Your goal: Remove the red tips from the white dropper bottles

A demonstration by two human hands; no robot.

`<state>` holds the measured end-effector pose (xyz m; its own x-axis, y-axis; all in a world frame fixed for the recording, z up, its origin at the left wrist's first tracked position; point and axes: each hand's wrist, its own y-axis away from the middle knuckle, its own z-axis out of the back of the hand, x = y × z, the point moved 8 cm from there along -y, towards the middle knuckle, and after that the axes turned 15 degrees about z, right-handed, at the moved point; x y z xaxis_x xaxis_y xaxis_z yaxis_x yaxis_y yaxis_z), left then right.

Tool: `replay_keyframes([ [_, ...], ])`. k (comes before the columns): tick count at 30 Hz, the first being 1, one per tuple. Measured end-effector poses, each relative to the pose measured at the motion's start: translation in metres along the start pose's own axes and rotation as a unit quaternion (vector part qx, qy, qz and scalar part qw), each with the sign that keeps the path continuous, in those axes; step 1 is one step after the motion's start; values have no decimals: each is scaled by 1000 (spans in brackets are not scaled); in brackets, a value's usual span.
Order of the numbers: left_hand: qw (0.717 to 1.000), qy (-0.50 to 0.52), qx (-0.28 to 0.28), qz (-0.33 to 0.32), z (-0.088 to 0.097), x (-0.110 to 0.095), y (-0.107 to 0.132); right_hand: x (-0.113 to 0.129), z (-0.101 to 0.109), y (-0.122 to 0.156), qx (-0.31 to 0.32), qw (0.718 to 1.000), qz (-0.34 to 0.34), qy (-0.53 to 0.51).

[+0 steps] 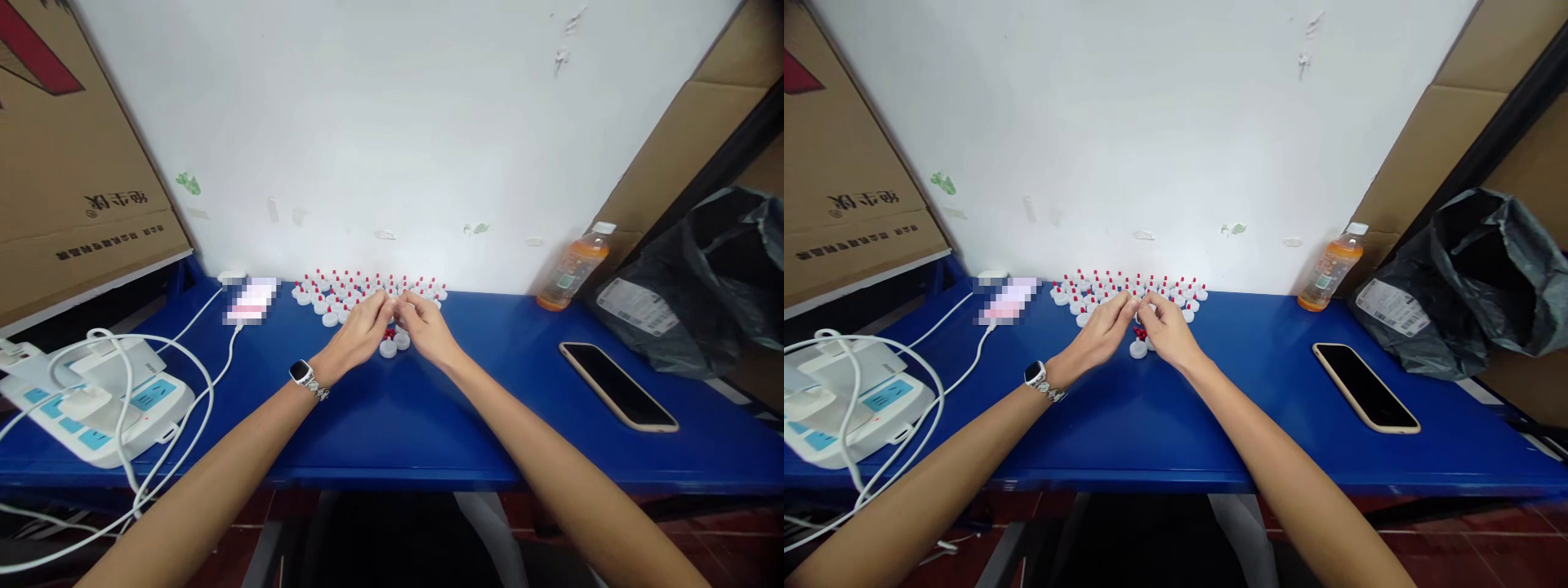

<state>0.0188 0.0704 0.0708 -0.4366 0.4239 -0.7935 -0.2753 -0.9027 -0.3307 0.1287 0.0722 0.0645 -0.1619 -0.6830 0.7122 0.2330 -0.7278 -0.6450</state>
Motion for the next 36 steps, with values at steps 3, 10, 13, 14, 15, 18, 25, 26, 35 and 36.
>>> replay_keyframes([
  [3,993,-82,3,-81,1,-12,6,-7,-3,3,8,991,-48,-123],
  [10,999,13,-24,-47,3,-5,2,7,-6,6,95,987,-10,-127],
  [13,997,69,-33,-10,1,3,-2,18,4,5,90,992,76,33],
  [14,996,78,-32,0,1,5,-3,21,6,5,90,986,101,95],
  [15,996,84,-33,12,1,7,-3,24,7,6,94,976,121,154],
  [18,993,97,-42,44,2,13,-6,28,7,7,99,947,160,262],
  [25,977,185,-36,97,-5,33,-14,36,4,6,93,912,178,357],
  [26,974,198,-27,106,-7,35,-14,36,3,6,93,907,179,371],
  [35,996,-84,-2,6,10,6,3,13,6,9,69,982,61,167],
  [36,994,-107,6,-23,10,1,5,11,5,10,69,986,47,144],
])
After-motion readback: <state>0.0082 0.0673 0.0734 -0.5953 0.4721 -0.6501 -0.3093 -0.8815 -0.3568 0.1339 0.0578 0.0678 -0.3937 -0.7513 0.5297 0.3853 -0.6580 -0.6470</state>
